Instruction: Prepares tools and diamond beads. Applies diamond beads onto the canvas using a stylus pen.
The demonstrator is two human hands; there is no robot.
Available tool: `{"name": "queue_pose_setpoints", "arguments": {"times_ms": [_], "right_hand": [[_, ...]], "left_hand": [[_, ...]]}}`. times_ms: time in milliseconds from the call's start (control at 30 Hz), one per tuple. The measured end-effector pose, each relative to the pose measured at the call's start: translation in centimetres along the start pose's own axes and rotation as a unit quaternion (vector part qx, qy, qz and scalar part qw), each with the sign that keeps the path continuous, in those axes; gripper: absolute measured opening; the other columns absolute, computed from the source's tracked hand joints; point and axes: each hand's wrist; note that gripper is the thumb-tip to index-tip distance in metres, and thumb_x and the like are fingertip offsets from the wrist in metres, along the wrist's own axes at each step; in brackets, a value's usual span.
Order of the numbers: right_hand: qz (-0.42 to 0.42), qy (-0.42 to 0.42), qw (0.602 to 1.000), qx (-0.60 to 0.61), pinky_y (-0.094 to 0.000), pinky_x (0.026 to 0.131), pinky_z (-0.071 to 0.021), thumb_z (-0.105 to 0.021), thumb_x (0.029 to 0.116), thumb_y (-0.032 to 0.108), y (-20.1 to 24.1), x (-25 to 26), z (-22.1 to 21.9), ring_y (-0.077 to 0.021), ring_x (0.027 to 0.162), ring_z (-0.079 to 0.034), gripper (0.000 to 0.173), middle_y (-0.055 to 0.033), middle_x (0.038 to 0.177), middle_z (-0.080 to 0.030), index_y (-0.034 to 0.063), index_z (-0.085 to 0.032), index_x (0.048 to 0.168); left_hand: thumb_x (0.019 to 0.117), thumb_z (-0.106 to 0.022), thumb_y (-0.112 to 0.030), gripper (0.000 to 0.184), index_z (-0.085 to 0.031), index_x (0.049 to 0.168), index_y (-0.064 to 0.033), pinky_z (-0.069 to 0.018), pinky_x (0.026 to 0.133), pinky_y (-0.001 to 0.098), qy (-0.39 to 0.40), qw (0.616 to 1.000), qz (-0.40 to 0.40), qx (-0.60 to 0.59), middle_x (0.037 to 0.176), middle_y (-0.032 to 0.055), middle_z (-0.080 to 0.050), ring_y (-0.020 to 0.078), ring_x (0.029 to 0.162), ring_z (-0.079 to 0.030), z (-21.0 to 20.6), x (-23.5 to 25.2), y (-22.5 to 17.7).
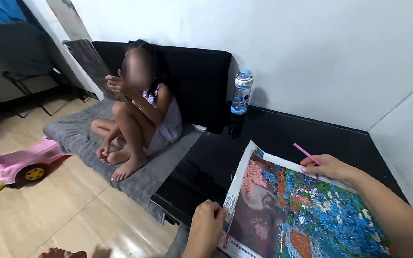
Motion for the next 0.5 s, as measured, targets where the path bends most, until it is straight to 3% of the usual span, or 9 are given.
{"name": "queue_pose_setpoints", "arguments": {"times_ms": [100,200,333,433,500], "right_hand": [[0.000,-0.001,1.000,-0.007,-0.0427,0.089,-0.0475,-0.065,0.0991,0.005,0.9,1.1,-0.1,-0.0273,0.095,-0.059,0.028,-0.0240,0.106,-0.064,-0.0110,-0.062,0.122],[0.004,0.015,0.999,-0.031,-0.0376,0.083,-0.0485,-0.067,0.0969,0.003,1.8,1.7,-0.6,-0.0219,0.086,-0.059,0.019,-0.0197,0.096,-0.064,-0.0100,-0.065,0.110],[0.007,0.035,0.988,-0.148,-0.0433,0.085,-0.0471,-0.067,0.0982,0.006,3.4,2.2,-1.1,-0.0271,0.088,-0.059,0.016,-0.0220,0.093,-0.064,-0.0101,-0.067,0.098],[0.021,0.052,0.969,-0.242,-0.0504,0.093,-0.0459,-0.062,0.1020,0.010,4.5,2.2,-1.5,-0.0360,0.101,-0.061,0.021,-0.0264,0.102,-0.064,-0.0106,-0.066,0.101],[0.041,0.049,0.957,-0.284,-0.0515,0.092,-0.0477,-0.060,0.1034,0.013,4.6,2.5,-1.9,-0.0371,0.101,-0.063,0.022,-0.0251,0.102,-0.065,-0.0087,-0.065,0.103]], "left_hand": [[0.1026,-0.056,-0.012,0.026,-0.072,0.102,0.0082,-0.0490,0.095,0.0437,0.002,1.000,-0.003,0.006,0.105,0.0221,-0.067,0.0315,0.103,-0.064,-0.2,-0.1,0.1],[0.1004,-0.057,-0.012,0.026,-0.072,0.096,0.0081,-0.0490,0.092,0.0449,-0.003,1.000,0.000,0.027,0.100,0.0216,-0.066,0.0326,0.100,-0.063,-0.4,-0.3,0.1],[0.0980,-0.057,-0.011,0.026,-0.071,0.089,0.0078,-0.0483,0.092,0.0472,-0.015,0.998,-0.009,0.061,0.096,0.0217,-0.065,0.0346,0.099,-0.063,-0.7,-0.6,0.1],[0.0964,-0.057,-0.011,0.027,-0.071,0.084,0.0080,-0.0481,0.091,0.0490,-0.045,0.996,-0.029,0.069,0.092,0.0220,-0.065,0.0364,0.097,-0.064,-1.2,-1.2,0.4],[0.0954,-0.057,-0.011,0.027,-0.071,0.082,0.0081,-0.0481,0.091,0.0499,-0.051,0.995,-0.034,0.077,0.092,0.0225,-0.065,0.0371,0.098,-0.064,-1.4,-1.5,0.6]]}}
Point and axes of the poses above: each hand's wrist, its own x-axis towards the middle knuckle, its own z-axis out of the back of the hand, y = z × x
